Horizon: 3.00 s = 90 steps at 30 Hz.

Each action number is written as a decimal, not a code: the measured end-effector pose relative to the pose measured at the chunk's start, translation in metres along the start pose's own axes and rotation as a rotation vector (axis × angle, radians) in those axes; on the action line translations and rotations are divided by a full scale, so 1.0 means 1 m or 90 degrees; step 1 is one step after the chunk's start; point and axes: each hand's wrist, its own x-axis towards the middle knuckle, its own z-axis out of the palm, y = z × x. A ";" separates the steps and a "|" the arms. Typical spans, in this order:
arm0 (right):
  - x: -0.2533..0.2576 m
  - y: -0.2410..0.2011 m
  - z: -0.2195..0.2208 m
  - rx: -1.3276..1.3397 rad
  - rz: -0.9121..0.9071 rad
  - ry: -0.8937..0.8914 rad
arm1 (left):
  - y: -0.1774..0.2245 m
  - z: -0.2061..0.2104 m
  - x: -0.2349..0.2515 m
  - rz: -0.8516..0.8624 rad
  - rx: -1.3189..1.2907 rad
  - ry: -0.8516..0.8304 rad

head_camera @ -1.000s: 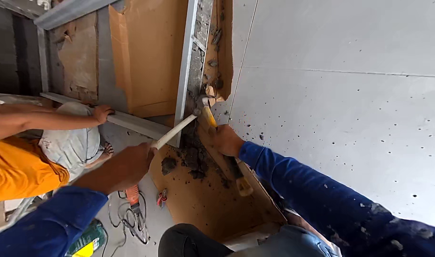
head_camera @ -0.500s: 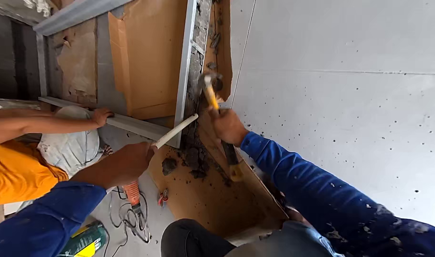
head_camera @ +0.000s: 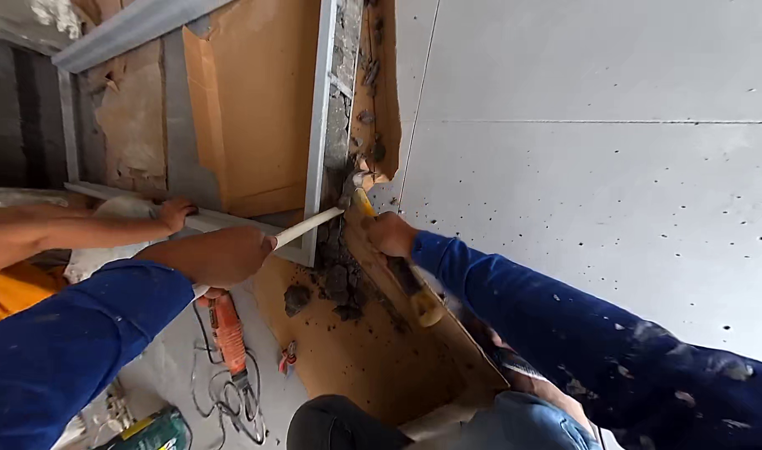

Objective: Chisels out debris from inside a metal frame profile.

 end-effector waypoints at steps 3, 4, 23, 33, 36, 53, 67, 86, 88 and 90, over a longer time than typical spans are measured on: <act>0.002 -0.025 -0.026 -0.005 -0.087 0.041 | 0.008 -0.021 -0.001 -0.014 0.027 -0.025; 0.001 -0.027 -0.021 0.040 -0.134 0.105 | 0.008 -0.021 0.001 -0.021 0.027 -0.034; 0.008 -0.019 -0.023 0.062 -0.079 0.063 | 0.006 -0.010 0.001 -0.040 -0.040 -0.013; -0.019 0.021 -0.003 0.034 -0.028 -0.033 | 0.002 0.077 0.014 0.068 -0.104 0.146; -0.045 0.036 -0.006 0.060 -0.072 -0.006 | 0.010 0.167 0.023 0.078 -0.220 0.229; -0.064 0.160 0.036 -0.108 0.056 -0.084 | -0.099 0.254 0.107 0.094 -0.075 0.321; -0.060 0.180 0.047 -0.205 0.121 -0.203 | 0.030 0.059 0.015 0.153 -1.183 -0.300; -0.002 0.083 0.056 -0.655 -0.068 -0.187 | 0.057 0.192 0.019 0.054 -0.718 0.152; -0.001 0.072 0.059 -0.639 -0.126 -0.143 | 0.054 0.182 0.014 0.021 -0.477 0.188; 0.021 0.067 0.069 -0.630 -0.285 0.006 | 0.012 0.203 0.021 0.040 -0.287 0.240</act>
